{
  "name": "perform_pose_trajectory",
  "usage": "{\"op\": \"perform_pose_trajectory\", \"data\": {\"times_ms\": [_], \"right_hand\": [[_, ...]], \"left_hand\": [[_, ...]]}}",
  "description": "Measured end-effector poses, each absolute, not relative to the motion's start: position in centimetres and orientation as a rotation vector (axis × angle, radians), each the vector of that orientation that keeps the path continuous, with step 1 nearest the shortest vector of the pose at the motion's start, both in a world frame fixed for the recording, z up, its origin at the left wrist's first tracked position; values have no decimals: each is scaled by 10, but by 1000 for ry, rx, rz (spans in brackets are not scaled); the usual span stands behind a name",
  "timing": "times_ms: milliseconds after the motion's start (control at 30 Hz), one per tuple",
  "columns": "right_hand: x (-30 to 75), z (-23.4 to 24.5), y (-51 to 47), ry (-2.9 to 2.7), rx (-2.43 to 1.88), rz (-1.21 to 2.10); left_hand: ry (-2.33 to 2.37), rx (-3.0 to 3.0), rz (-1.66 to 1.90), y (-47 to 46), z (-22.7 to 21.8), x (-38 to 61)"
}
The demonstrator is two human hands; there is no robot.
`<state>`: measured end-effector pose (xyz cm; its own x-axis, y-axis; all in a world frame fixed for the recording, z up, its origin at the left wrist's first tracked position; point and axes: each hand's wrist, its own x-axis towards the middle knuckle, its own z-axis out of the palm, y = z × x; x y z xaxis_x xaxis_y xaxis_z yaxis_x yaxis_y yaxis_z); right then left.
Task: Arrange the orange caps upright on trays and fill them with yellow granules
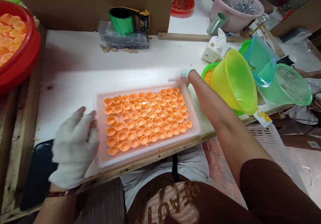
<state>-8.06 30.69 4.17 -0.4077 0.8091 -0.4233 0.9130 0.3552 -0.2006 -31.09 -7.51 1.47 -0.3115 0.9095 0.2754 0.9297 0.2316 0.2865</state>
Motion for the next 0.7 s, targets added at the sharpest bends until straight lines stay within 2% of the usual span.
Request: {"op": "perform_pose_trajectory", "data": {"times_ms": [133, 267, 367, 467, 600, 700], "right_hand": [[-90, 44, 305, 2301, 1448, -507], [-97, 47, 264, 2959, 1298, -611], [-107, 42, 208, 3237, 730, -983], [-125, 34, 152, 3146, 342, -1249], [-156, 38, 109, 2925, 518, -1589], [-174, 46, 98, 2787, 528, -1610]], "left_hand": [[-2666, -1771, -242, -99, 4, -339], [-2761, -1748, -163, -105, -13, -345], [-2754, -1518, -314, -102, -10, -340], [-2603, -1449, -684, -93, 7, -329], [-2375, -1652, -1141, -69, 25, -304], [-2257, -1728, -1228, -56, 19, -289]]}}
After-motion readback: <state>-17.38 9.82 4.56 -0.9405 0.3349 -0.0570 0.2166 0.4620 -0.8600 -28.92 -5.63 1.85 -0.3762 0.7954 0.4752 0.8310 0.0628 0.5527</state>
